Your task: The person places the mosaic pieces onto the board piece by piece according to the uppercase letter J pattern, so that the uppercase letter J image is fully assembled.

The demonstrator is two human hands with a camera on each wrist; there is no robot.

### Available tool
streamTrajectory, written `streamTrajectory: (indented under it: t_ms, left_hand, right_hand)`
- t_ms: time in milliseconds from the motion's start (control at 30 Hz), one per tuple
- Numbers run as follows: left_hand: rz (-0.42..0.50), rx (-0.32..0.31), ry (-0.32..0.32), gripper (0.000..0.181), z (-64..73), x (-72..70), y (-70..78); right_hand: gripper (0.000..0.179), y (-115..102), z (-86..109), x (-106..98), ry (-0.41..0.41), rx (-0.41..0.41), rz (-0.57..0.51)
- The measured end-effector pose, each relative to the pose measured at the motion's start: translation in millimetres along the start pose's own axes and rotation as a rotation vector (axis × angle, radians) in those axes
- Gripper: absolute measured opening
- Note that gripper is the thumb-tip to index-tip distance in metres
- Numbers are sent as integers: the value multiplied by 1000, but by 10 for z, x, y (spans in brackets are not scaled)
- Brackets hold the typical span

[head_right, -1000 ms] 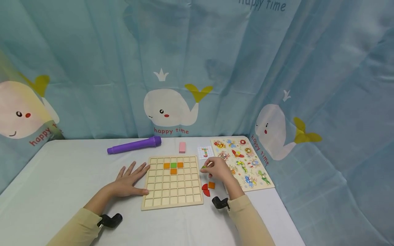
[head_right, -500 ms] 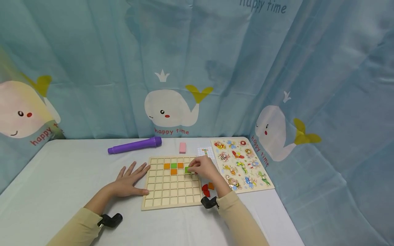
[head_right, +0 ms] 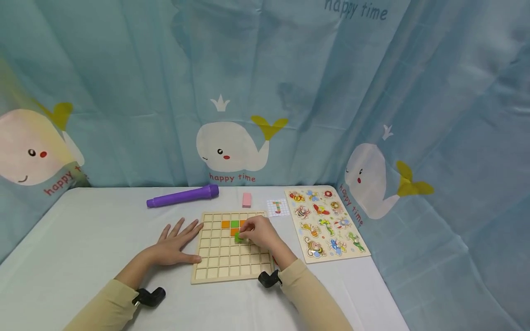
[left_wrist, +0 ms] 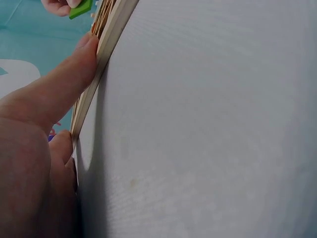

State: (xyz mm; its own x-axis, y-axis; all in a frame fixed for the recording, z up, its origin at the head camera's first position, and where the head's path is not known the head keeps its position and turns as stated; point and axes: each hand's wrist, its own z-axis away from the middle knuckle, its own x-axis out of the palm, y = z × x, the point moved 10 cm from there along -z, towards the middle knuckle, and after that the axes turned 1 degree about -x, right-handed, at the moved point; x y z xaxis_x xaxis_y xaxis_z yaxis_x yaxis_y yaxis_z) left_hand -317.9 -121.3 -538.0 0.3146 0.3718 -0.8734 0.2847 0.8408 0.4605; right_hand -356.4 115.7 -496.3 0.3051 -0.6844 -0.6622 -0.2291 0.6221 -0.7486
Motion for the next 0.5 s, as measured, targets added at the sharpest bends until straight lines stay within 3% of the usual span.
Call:
streamTrajectory:
  t_ms: [500]
  left_hand:
    - [-9, -3, -8, 113, -17, -7, -9]
  right_hand:
    - [8, 7, -73, 176, -21, 5, 49]
